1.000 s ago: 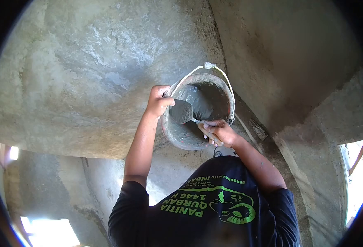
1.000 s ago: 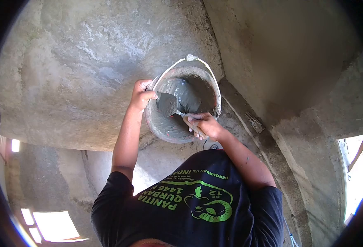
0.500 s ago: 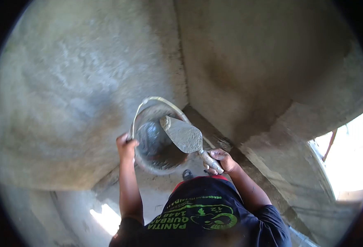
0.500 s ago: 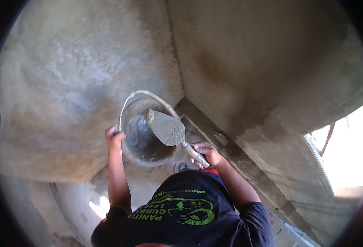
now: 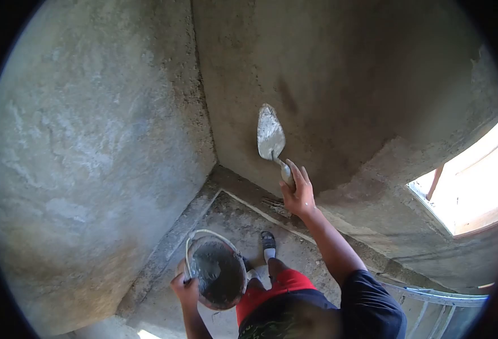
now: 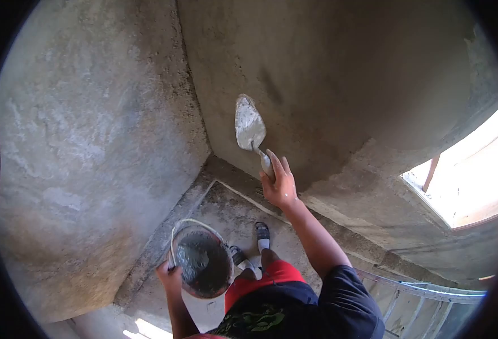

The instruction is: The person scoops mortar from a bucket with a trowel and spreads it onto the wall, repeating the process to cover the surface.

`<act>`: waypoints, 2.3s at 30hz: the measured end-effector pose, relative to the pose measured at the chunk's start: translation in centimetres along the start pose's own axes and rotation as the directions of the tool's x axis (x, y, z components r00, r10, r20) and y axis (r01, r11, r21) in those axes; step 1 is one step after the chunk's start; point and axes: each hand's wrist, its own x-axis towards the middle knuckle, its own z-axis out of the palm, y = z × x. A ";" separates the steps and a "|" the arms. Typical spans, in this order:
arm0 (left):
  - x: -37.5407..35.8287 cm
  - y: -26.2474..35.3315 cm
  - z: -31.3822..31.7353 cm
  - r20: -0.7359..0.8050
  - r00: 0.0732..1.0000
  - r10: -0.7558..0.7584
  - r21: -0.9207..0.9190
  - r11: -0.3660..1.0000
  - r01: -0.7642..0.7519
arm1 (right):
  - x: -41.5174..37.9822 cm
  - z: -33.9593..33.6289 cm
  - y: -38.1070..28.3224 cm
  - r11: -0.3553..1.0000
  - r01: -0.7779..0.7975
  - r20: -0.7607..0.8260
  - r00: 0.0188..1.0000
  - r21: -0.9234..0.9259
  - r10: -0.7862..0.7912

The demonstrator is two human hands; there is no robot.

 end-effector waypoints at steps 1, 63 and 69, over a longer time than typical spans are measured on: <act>-0.1 0.3 0.2 0.006 1.000 -0.005 -0.012 1.000 0.006 | 0.6 1.1 0.8 1.000 -0.001 0.002 1.000 -0.014 0.001; -2.1 2.6 3.0 0.460 0.829 -0.318 -0.044 0.924 0.379 | 5.5 13.5 14.0 0.802 -0.231 0.022 0.956 -0.551 0.291; -3.4 1.7 2.4 0.470 0.819 -0.329 -0.038 0.919 0.391 | 5.8 13.3 11.4 0.854 -0.180 0.056 0.970 -0.488 0.236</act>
